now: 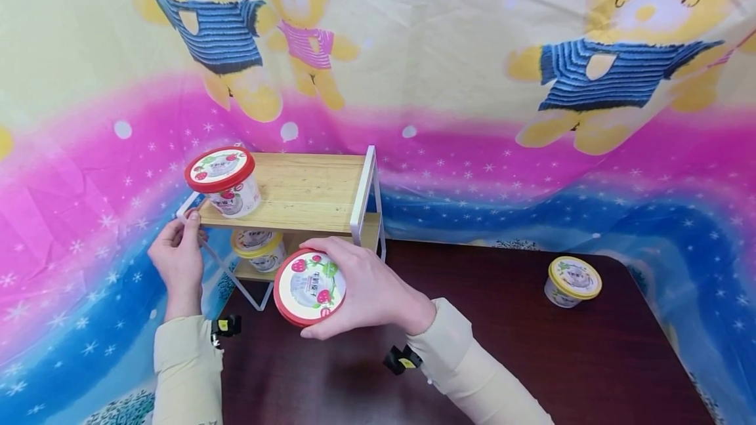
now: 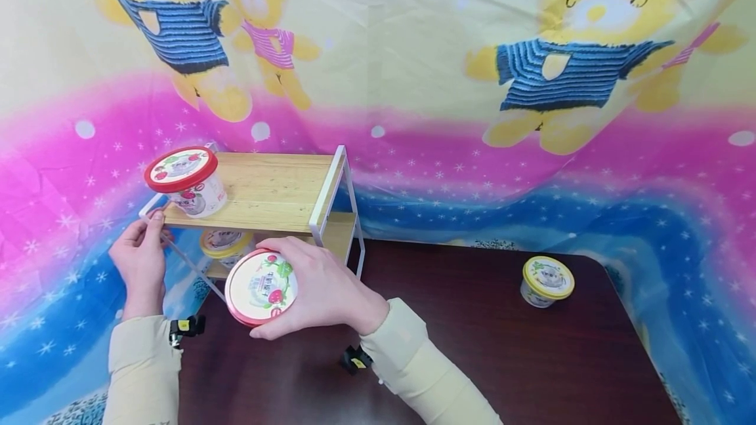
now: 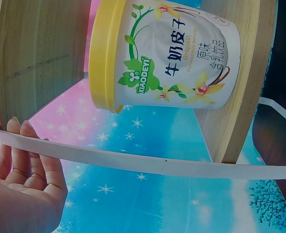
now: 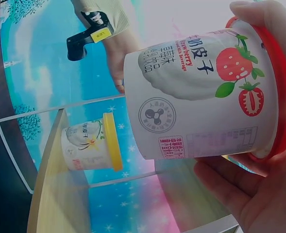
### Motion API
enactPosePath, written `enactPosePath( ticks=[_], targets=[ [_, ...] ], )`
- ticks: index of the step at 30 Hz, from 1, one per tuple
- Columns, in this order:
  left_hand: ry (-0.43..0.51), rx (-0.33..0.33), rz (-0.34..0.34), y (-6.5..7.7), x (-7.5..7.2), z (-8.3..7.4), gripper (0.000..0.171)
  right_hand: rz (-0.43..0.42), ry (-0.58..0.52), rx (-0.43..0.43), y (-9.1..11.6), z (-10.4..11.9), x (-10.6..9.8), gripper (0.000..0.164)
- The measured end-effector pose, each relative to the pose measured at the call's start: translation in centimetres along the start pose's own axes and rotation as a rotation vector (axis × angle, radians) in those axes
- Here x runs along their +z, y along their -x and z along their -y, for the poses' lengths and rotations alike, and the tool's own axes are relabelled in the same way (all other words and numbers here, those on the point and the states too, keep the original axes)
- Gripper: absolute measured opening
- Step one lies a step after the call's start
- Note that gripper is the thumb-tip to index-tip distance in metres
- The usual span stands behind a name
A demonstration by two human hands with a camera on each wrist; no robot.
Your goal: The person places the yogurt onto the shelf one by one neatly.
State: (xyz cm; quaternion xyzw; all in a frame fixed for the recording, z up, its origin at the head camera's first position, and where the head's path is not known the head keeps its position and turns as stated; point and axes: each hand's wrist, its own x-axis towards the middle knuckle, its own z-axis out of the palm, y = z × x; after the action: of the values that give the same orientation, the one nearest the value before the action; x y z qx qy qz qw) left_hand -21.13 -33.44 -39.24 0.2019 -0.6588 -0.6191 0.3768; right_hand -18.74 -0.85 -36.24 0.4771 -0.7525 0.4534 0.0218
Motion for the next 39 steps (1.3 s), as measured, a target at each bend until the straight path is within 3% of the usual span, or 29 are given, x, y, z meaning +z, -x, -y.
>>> enactPosePath(
  ticks=[25, 39],
  targets=[
    [-0.012, -0.002, -0.003, 0.0, 0.1, -0.1, 0.039, 0.011, -0.073, -0.026, -1.0, 0.6, -0.4, 0.095],
    [-0.010, 0.005, -0.005, -0.2, 0.0, 0.0, 0.039, -0.037, 0.004, -0.080, -2.0, 1.1, -1.4, 0.098]
  ],
)
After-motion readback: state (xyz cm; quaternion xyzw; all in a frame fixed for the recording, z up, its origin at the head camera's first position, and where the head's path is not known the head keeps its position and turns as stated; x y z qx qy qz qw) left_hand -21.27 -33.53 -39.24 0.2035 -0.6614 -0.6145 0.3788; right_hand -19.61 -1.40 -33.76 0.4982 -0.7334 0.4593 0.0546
